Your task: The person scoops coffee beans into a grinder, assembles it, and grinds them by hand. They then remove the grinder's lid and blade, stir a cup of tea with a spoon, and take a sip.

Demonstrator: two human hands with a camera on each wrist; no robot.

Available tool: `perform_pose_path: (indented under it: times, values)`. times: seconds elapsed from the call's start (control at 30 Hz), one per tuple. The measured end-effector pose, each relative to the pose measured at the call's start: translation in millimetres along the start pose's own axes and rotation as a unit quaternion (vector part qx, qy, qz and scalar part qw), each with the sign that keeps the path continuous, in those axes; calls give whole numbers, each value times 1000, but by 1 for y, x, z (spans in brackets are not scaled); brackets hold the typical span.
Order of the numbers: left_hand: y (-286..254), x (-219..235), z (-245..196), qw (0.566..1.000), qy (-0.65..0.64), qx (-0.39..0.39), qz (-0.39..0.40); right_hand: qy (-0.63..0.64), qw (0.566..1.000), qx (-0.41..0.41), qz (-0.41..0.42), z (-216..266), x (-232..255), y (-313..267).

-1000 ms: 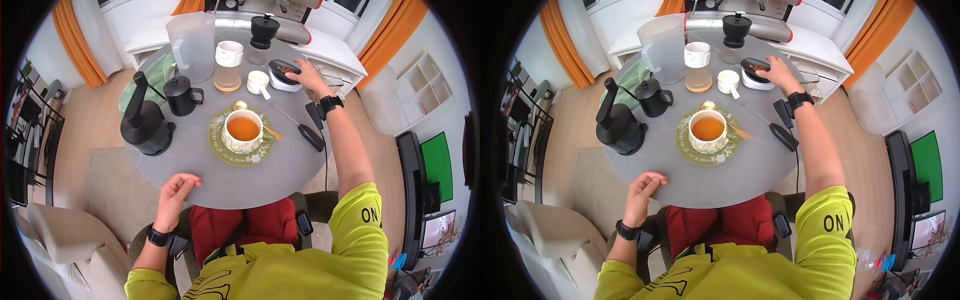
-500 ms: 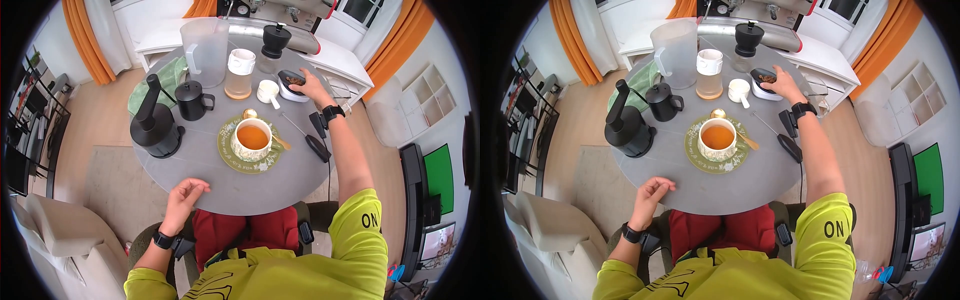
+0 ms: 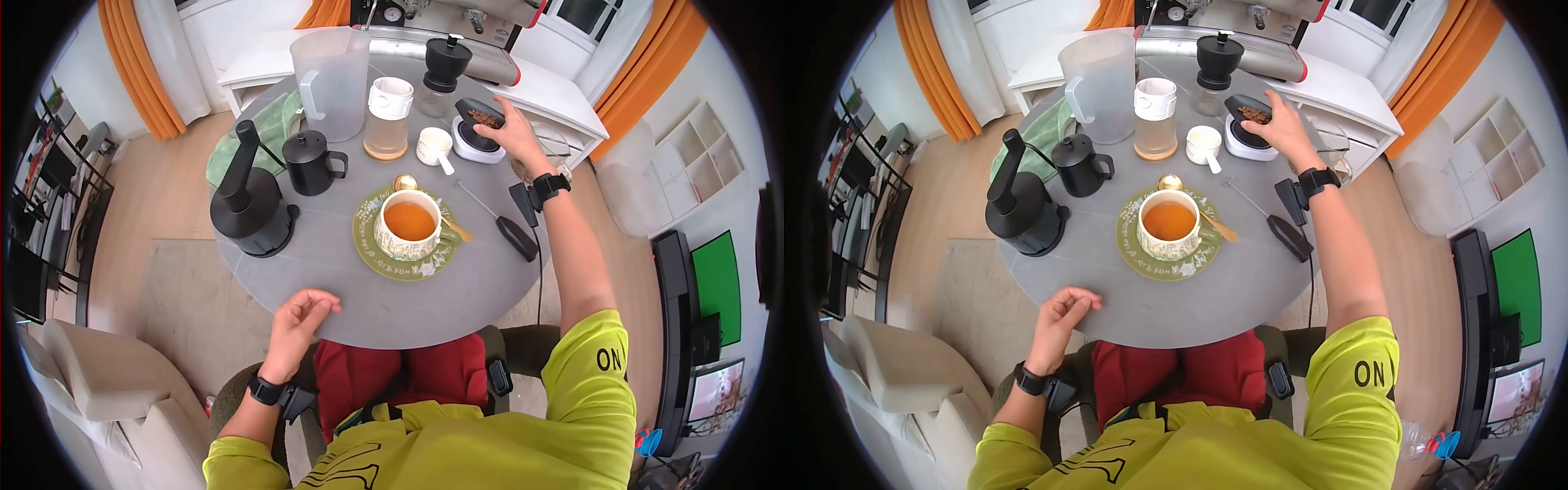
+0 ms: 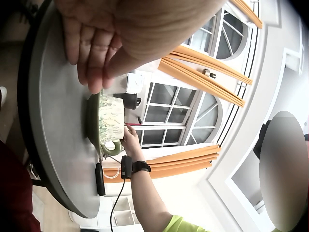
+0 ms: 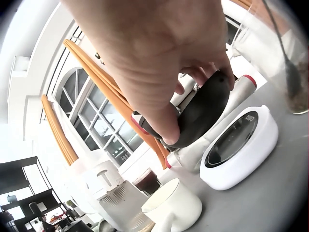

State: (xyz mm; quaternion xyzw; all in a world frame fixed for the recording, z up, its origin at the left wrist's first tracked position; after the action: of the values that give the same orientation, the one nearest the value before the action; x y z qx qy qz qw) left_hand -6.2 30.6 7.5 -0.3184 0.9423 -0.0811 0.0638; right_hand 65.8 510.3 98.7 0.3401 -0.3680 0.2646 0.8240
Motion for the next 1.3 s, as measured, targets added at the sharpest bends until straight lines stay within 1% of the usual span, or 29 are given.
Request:
perform_pose_path:
  times: [0.07, 0.2, 0.27, 0.33, 0.37, 0.43, 0.47, 0.5, 0.53, 0.6, 0.67, 0.7, 0.77, 0.8, 0.87, 0.9, 0.93, 0.97, 1.0, 1.03, 1.07, 1.13, 1.17, 1.2, 1.27, 1.3]
  values:
    - [0, 1, 0, 1000, 1, -6, 1, -24, 999, -11, 32, 1, 2, -2]
    - [0, -1, -2, 1000, -3, -6, 0, -1, 999, -4, 39, 4, 2, -9]
    - [-2, -2, -3, 1000, -8, -5, -6, 35, 999, -3, 38, 4, 6, -9]
    - [-2, -3, -4, 1000, -12, -15, 8, 26, 999, 1, 45, 6, 10, -5]
    - [-2, -1, -2, 1000, -17, -16, -2, 16, 999, -3, 46, 8, 11, -6]
    - [-1, -1, 0, 999, -19, -27, 18, -8, 999, 5, 42, 14, 13, -4]
    - [-1, 0, 0, 999, -23, -28, 12, -9, 999, 12, 46, 18, 12, -3]
    - [-1, 0, -1, 999, -20, -31, 17, 19, 999, 12, 41, 21, 15, 0]
    - [-1, 0, -2, 999, -15, -33, 23, 47, 998, 12, 35, 28, 17, 1]
    - [-1, 1, -1, 999, -9, -36, 22, 59, 997, 32, 29, 47, 20, 15]
    - [-1, 1, -1, 999, -2, -37, 21, 128, 989, 53, 48, 94, 31, 22]
    - [-1, 1, -2, 999, 2, -41, 27, 130, 989, 53, 50, 102, 32, 35]
    - [0, 2, -2, 999, 5, -43, 26, 66, 987, 146, 15, 128, 31, 62]
    - [0, 2, -1, 998, 8, -45, 31, 72, 984, 163, 8, 141, 29, 70]
    - [1, 3, 0, 999, 6, -41, 25, 38, 981, 189, 12, 169, 27, 85]
    - [1, 4, -1, 998, 10, -46, 32, 7, 982, 188, 17, 183, 26, 88]
    - [1, 4, -1, 998, 14, -52, 39, 3, 979, 201, 18, 187, 20, 97]
    - [0, 6, -1, 998, 10, -47, 29, -25, 976, 214, 18, 191, 15, 107]
    - [0, 6, -1, 999, -5, -35, 40, -54, 972, 227, 17, 195, 9, 116]
    - [0, 7, -2, 998, -19, -24, 53, -89, 972, 218, 23, 203, 4, 119]
    - [1, 8, -3, 998, -23, -21, 46, -86, 971, 222, 29, 205, -2, 125]
    - [1, 10, -3, 997, -53, -1, 59, -127, 958, 256, 15, 212, -9, 133]
    - [1, 11, -2, 997, -56, 2, 54, -122, 959, 252, 36, 216, -13, 134]
    - [2, 13, -2, 996, -74, 3, 51, -120, 959, 254, 39, 220, -18, 134]
    - [4, 16, 0, 995, -93, 1, 47, -188, 920, 343, 6, 237, -22, 127]
    - [6, 17, 2, 994, -99, 4, 42, -245, 912, 329, 0, 241, -28, 124]
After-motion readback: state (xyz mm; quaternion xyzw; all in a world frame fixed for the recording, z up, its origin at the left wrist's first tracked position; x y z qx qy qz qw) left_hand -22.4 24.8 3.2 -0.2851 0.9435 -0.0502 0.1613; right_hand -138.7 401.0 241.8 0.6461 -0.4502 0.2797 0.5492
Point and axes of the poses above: each hand's wrist, its own y-axis towards the middle knuckle, its own x-axis out of the back of the hand, z = x × y, the point moved 3 cm from there along y, towards the middle knuckle, and after that the axes turned 3 degrees about y, right-handed, at the moved point
